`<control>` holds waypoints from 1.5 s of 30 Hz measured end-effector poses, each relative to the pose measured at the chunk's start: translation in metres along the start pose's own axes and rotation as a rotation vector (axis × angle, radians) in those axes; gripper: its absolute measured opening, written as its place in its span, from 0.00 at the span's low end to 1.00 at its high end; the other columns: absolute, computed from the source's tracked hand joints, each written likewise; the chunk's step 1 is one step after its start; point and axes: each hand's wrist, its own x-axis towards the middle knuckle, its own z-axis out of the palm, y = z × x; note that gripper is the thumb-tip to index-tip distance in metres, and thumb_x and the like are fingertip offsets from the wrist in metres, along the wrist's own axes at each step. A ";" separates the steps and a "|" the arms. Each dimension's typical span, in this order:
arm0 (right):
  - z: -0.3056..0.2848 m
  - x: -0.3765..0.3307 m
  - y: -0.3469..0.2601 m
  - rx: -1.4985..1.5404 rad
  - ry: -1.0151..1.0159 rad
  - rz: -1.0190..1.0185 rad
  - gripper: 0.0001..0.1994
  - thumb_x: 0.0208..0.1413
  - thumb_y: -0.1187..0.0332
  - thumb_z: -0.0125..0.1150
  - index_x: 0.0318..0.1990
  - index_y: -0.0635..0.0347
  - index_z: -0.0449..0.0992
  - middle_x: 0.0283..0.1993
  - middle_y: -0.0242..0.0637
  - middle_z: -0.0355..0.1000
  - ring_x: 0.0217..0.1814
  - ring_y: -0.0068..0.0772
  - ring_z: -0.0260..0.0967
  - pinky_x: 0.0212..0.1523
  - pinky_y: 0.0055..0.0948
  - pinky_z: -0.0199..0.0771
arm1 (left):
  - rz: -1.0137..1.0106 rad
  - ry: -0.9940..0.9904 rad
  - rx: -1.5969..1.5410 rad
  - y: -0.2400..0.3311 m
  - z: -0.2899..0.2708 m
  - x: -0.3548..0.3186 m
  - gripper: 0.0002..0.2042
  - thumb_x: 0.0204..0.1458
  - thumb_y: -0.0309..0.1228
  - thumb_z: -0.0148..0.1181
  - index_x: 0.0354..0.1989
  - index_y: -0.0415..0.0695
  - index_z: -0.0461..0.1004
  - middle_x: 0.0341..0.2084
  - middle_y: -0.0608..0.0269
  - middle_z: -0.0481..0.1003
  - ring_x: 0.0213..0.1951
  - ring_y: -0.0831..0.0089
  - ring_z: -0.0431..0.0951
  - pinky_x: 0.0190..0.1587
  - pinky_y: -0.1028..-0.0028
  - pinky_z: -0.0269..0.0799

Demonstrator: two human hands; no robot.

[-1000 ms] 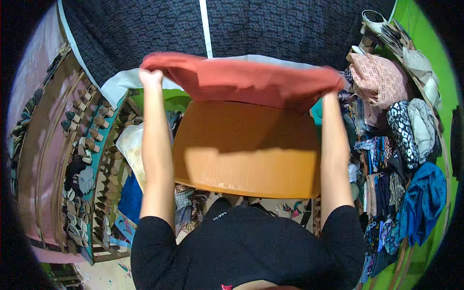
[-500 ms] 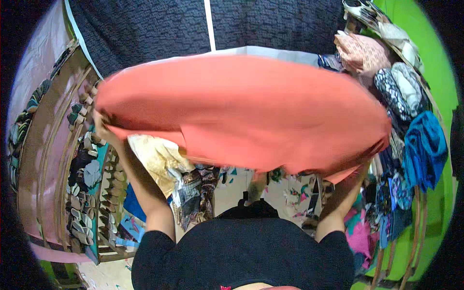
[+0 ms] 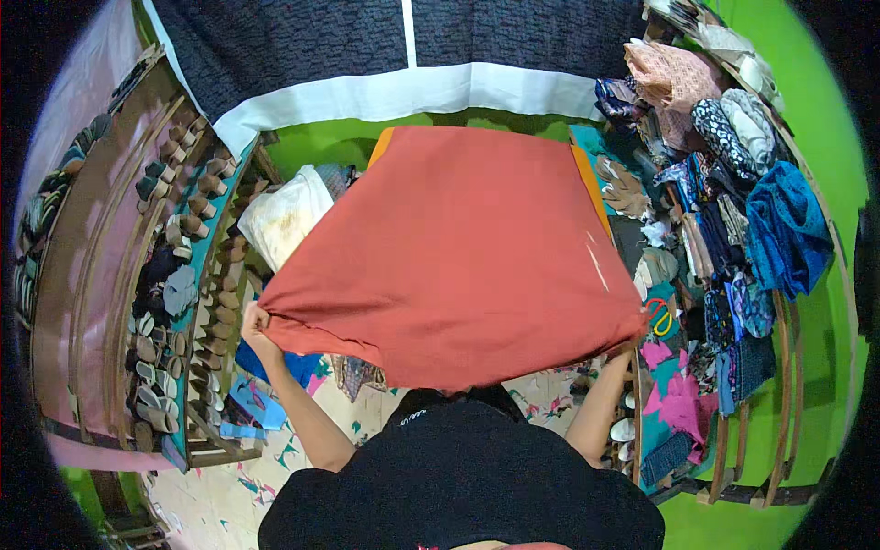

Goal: Folding different pieces of fabric on a table and organizing them onto a shelf.

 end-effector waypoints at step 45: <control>0.115 0.160 -0.097 0.137 0.101 -0.404 0.09 0.48 0.65 0.50 0.30 0.60 0.71 0.31 0.33 0.68 0.31 0.26 0.64 0.34 0.24 0.66 | -0.350 0.533 0.107 0.099 0.143 0.132 0.08 0.44 0.25 0.46 0.17 0.46 0.55 0.15 0.74 0.54 0.18 0.83 0.56 0.20 0.83 0.53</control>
